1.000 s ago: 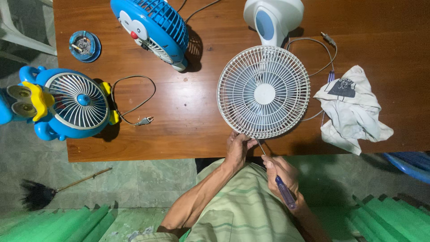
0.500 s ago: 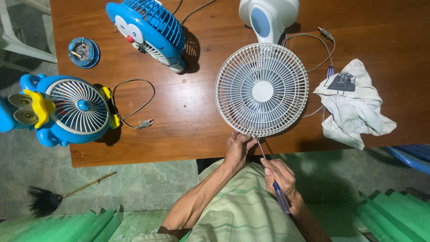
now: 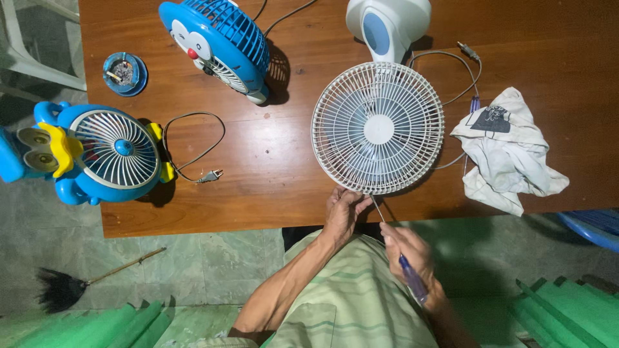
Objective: The person disassembles a white table fan on a wooden table. They remove the front grille, then the fan blades, and finally the rear grille using a screwdriver. Other fans and tools are visible on the table.
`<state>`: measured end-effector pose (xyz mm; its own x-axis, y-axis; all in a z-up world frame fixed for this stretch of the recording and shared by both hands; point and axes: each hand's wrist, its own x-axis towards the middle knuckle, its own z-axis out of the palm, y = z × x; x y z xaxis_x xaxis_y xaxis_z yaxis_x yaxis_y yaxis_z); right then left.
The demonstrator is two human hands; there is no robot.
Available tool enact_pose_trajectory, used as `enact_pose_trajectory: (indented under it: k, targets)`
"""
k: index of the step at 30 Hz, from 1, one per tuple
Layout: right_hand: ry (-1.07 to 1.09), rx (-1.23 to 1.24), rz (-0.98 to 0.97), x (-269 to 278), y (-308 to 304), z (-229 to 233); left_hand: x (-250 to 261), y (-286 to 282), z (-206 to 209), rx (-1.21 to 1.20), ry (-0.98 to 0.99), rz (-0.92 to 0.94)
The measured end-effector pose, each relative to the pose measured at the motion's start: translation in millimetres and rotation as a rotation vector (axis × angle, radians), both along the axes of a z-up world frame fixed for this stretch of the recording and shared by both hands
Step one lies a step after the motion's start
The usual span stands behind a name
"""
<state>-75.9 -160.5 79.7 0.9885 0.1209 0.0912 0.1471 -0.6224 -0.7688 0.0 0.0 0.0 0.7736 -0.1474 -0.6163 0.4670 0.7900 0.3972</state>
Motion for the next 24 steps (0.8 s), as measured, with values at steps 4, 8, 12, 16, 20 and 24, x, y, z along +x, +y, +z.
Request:
enact_pose_trajectory:
  k: [4,8,12,16,20,24]
  targets:
    - [0.226,0.058,-0.118,17.1,-2.3,27.8,1.4,4.1,1.7,0.047,0.013,-0.066]
    - [0.36,0.145,-0.112,44.2,-6.2,55.2,0.3,11.0,0.9,0.071,-0.01,-0.096]
    - [0.412,0.17,-0.137,50.0,-6.0,73.9,2.3,15.0,-1.4,0.076,-0.015,-0.054]
    - [0.377,0.221,-0.118,50.2,-2.9,77.7,4.5,18.6,-1.1,0.061,-0.01,-0.003]
    - [0.337,0.248,-0.099,53.0,0.3,73.2,8.8,21.0,0.6,0.083,-0.041,0.002]
    - [0.404,0.248,-0.121,55.7,1.9,68.6,8.2,20.1,1.7,0.087,-0.044,-0.009]
